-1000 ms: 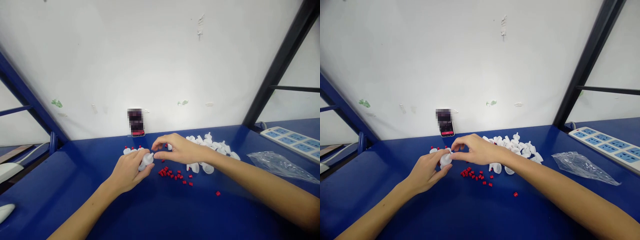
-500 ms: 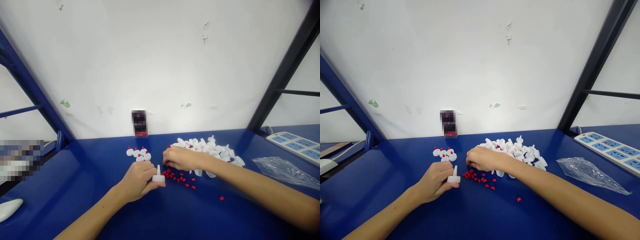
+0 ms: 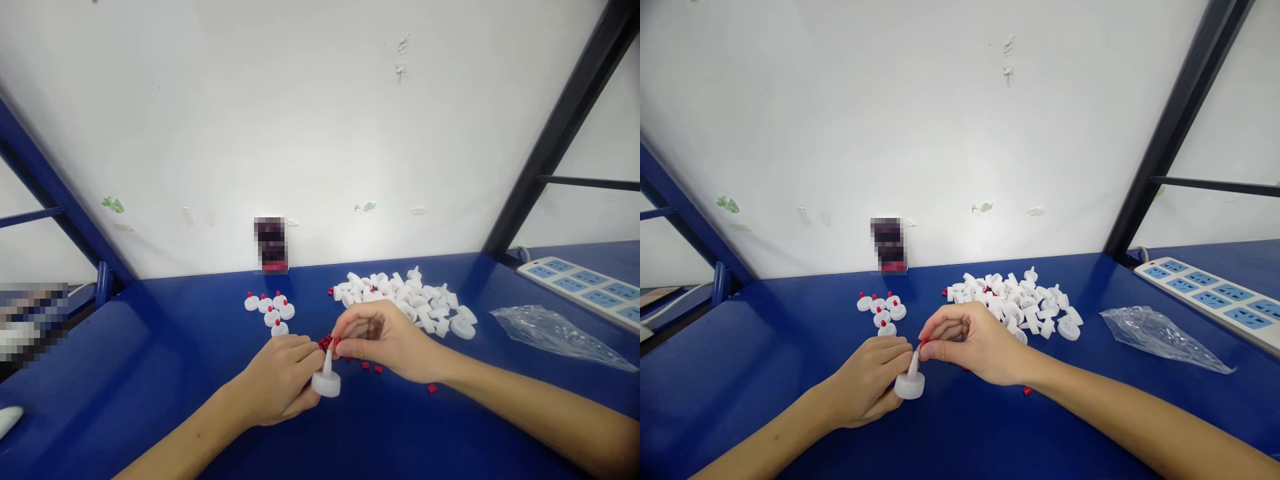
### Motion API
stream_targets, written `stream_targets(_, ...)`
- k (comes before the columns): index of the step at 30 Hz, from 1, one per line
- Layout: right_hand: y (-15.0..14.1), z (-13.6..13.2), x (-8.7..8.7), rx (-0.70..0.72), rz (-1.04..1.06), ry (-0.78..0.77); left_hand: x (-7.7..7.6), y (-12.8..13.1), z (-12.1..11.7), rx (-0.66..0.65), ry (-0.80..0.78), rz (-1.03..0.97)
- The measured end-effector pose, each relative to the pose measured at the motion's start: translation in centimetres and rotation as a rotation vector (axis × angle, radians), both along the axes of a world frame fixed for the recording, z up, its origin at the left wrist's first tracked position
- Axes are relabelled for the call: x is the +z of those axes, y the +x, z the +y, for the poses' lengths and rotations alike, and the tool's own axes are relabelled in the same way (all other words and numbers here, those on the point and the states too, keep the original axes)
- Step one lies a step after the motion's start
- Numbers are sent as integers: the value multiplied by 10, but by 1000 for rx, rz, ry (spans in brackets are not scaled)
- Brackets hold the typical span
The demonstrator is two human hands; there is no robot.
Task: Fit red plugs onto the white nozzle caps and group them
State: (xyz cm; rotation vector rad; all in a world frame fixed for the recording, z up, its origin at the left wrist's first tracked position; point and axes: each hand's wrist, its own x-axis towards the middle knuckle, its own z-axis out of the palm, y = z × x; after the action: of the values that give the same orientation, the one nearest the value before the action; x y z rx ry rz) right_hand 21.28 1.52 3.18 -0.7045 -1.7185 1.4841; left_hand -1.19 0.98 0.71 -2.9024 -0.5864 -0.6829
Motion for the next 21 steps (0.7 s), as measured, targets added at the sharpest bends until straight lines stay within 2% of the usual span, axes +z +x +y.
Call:
stream_targets(5,-1,-8,-11,5,78,-78,0,7,-6,-67,67,-11)
stream_targets(10,-6,-13,-15,-76,80,-7,0,6,-4,-50,36,-19)
stream_targets(13,-4,-17,-12,-72,36,114,-1,4,-2,-33,15,-45)
stream_targets(15,-3,-19,-11,-61,-35,258,-2,4,-2,27,-30,-77)
stream_targets(18,-2,-21,-14,-118,-138,475,-5,7,-4,131,-125,-117)
stream_targets(21,-5,-23,-19,-184,-175,556,-5,12,-9,171,-205,-108)
